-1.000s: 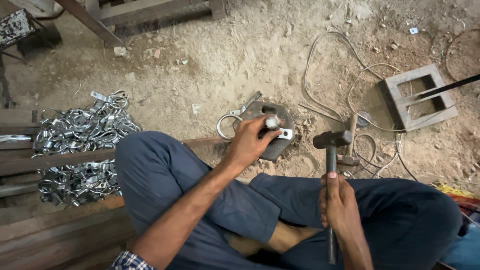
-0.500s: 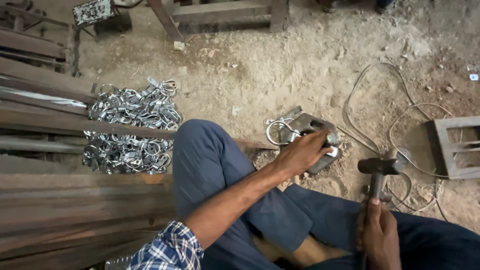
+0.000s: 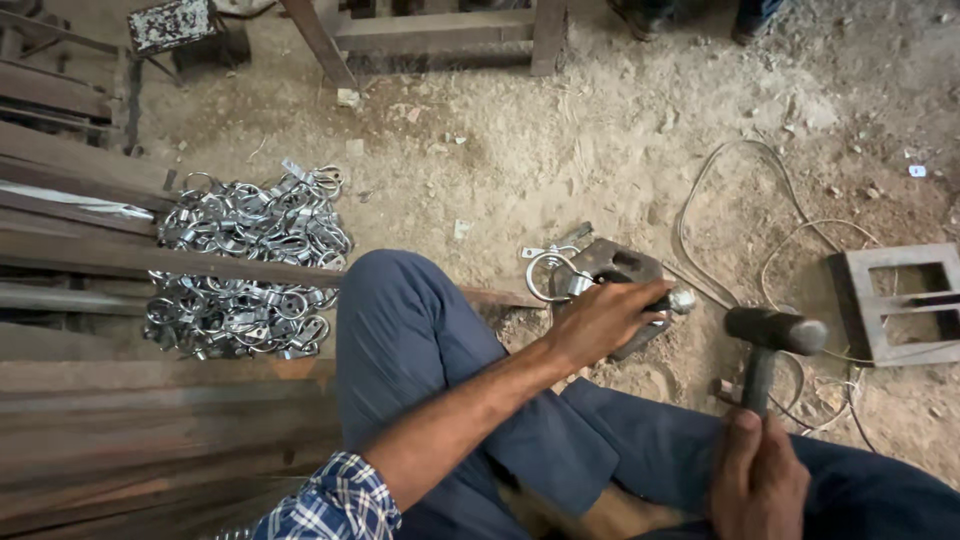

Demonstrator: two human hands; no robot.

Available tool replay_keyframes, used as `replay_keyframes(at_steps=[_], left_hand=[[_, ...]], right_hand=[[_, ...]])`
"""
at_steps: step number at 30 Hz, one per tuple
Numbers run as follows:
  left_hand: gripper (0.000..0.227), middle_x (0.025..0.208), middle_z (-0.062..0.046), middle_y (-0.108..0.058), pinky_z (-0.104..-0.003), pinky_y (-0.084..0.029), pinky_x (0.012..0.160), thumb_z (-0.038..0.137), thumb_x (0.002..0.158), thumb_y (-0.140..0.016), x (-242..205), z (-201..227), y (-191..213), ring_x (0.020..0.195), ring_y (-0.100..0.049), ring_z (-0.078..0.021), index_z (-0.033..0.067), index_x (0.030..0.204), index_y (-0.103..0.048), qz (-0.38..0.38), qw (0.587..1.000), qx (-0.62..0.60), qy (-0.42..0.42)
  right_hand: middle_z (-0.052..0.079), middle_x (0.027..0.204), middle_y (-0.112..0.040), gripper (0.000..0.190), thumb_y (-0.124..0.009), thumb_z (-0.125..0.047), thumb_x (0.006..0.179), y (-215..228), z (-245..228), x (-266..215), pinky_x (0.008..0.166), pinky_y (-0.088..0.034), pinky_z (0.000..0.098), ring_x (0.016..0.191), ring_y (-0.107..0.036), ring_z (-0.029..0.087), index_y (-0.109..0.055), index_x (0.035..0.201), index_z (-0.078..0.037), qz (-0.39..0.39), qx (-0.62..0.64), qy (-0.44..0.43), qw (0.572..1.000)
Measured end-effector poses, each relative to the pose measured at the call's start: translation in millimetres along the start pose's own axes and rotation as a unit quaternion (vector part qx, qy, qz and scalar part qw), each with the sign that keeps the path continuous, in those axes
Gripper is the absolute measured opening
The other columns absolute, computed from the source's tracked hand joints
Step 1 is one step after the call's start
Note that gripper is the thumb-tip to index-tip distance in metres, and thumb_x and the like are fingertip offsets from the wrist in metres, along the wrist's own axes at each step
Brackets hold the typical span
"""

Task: The person sits on the floor and uses a hammer to strike a metal piece placed on a small anvil. They repeatedly adjust the metal piece and strike it with the hammer to shape it.

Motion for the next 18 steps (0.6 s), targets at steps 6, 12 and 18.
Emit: replay_keyframes(at_steps=[6,12,18], left_hand=[[0.037,0.099,-0.018,-0.071,-0.045,-0.055,0.07,0.021,0.099,-0.07,-1.1,-6.7,-2.1,0.082,-0.071,-0.0357,0.0064,0.132,-0.06,0.014,1.0,0.017,-0.02],[0.038,0.096,-0.018,-0.071,-0.047,-0.054,0.07,0.021,0.098,-0.069,-1.5,-5.0,-0.7,0.081,-0.07,-0.0358,0.0073,0.133,-0.06,0.006,1.0,0.019,-0.016],[0.04,0.101,-0.018,-0.072,-0.044,-0.057,0.071,0.023,0.097,-0.07,-1.3,-12.1,-7.0,0.082,-0.071,-0.0354,0.0064,0.133,-0.061,0.01,1.0,0.015,-0.016]], right_hand=[[0.021,0.07,-0.061,0.024,-0.054,-0.025,0.112,1.0,-34.6,-4.1,0.063,-0.049,0.0531,0.071,-0.066,0.044,-0.062,0.114,-0.002,0.06,-0.15,0.122,0.979],[0.027,0.074,-0.064,0.03,-0.061,-0.022,0.101,-12.0,-84.3,-10.9,0.06,-0.049,0.0561,0.061,-0.061,0.048,-0.06,0.118,0.003,0.115,-0.266,0.289,0.912],[0.021,0.071,-0.063,0.02,-0.054,-0.021,0.11,13.9,-84.2,-10.4,0.053,-0.048,0.0496,0.061,-0.065,0.041,-0.059,0.109,-0.002,0.057,-0.161,0.2,0.965]])
Point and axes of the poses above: each hand's wrist, its own x-axis towards the middle knuckle, its own y-axis out of the back of the hand, z = x × y, the point moved 4 cm from there along x, towards the middle knuckle
